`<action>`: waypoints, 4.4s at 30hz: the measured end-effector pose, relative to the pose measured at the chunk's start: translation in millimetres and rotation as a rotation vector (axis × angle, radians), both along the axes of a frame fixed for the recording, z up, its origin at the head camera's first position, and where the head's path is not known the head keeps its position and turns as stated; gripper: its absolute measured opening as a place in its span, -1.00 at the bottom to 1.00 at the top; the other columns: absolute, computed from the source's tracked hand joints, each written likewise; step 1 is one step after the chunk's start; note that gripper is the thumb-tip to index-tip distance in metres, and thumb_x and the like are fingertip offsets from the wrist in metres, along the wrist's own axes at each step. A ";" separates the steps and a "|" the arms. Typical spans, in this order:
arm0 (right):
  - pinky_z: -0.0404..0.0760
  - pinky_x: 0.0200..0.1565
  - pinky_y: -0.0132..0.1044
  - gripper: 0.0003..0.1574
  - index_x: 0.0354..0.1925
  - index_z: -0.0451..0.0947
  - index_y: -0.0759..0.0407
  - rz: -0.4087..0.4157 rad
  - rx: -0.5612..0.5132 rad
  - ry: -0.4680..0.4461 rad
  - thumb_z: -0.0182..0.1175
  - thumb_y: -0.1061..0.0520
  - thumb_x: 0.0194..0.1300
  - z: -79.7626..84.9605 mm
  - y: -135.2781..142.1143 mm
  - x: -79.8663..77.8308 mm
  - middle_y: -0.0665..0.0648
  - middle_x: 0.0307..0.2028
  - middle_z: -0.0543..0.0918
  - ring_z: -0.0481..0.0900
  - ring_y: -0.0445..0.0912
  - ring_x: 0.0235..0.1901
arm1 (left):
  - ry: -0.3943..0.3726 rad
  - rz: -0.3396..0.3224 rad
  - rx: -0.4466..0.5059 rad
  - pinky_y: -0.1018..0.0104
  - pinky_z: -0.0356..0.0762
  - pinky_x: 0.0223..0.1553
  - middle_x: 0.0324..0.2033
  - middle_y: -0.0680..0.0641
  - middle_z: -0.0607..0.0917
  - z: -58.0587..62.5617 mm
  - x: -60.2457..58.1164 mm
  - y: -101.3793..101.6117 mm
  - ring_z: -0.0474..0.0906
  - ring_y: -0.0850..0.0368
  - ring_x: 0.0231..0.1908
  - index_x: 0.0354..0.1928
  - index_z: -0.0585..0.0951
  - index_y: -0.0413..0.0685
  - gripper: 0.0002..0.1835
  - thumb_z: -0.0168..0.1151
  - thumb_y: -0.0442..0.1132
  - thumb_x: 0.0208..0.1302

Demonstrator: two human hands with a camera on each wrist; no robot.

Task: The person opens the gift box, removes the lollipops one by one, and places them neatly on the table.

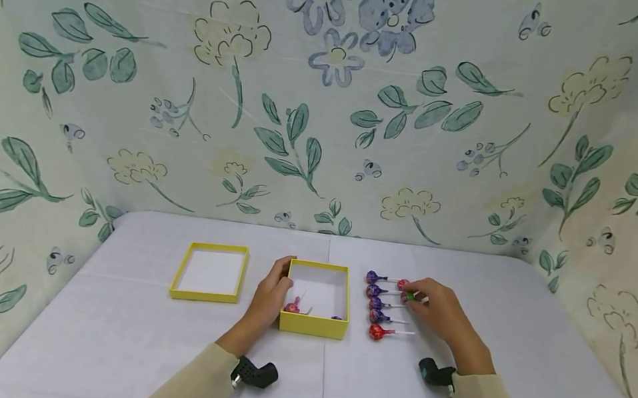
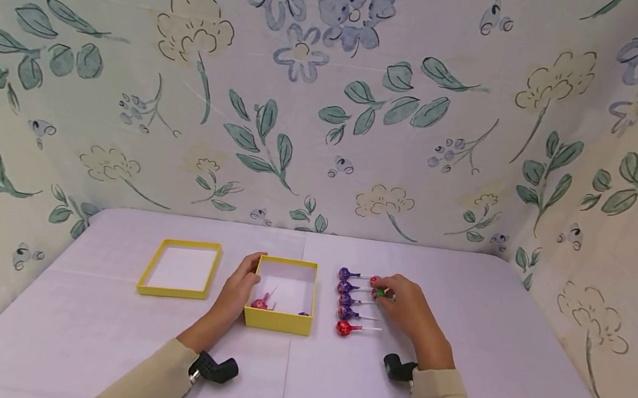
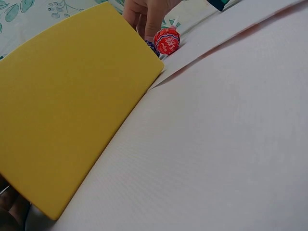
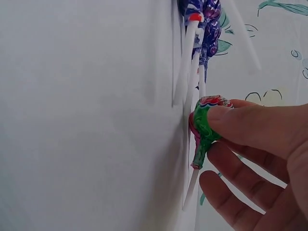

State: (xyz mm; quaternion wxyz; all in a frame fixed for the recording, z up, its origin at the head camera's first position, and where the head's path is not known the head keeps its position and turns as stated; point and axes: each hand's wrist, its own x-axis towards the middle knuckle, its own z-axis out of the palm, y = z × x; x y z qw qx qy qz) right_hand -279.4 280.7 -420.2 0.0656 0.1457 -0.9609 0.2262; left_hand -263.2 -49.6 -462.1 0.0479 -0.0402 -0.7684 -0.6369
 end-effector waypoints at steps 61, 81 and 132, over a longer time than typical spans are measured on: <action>0.65 -0.15 -0.04 -0.68 -0.08 0.65 0.22 0.051 -0.060 0.060 0.32 0.35 0.14 14.5 -9.9 6.5 0.16 -0.17 0.67 0.60 0.10 -0.13 | 0.023 -0.016 0.015 0.00 0.16 0.35 0.33 -0.10 0.36 -3.0 -1.4 1.3 0.27 -0.01 0.32 0.37 0.28 -0.04 -0.46 -0.18 -0.32 0.34; 0.67 -0.17 -0.11 -0.62 -0.04 0.66 0.08 0.111 -0.097 0.070 0.36 0.26 0.13 40.9 -56.4 27.4 0.11 -0.10 0.64 0.60 0.05 -0.14 | 0.024 -0.010 0.007 0.00 0.14 0.35 0.35 -0.09 0.35 -3.1 -2.6 -2.1 0.24 0.00 0.34 0.38 0.28 -0.02 -0.46 -0.18 -0.30 0.34; 0.60 0.00 -0.19 -0.77 -0.08 0.66 0.07 0.482 -0.098 -0.039 0.27 0.14 0.26 17.3 -168.1 -4.9 -0.03 -0.14 0.68 0.59 -0.12 -0.11 | 0.094 -0.013 -0.028 0.01 0.39 0.17 0.24 -0.11 0.47 -2.2 -2.7 -3.1 0.43 0.00 0.11 0.33 0.32 -0.09 -0.50 -0.18 -0.31 0.35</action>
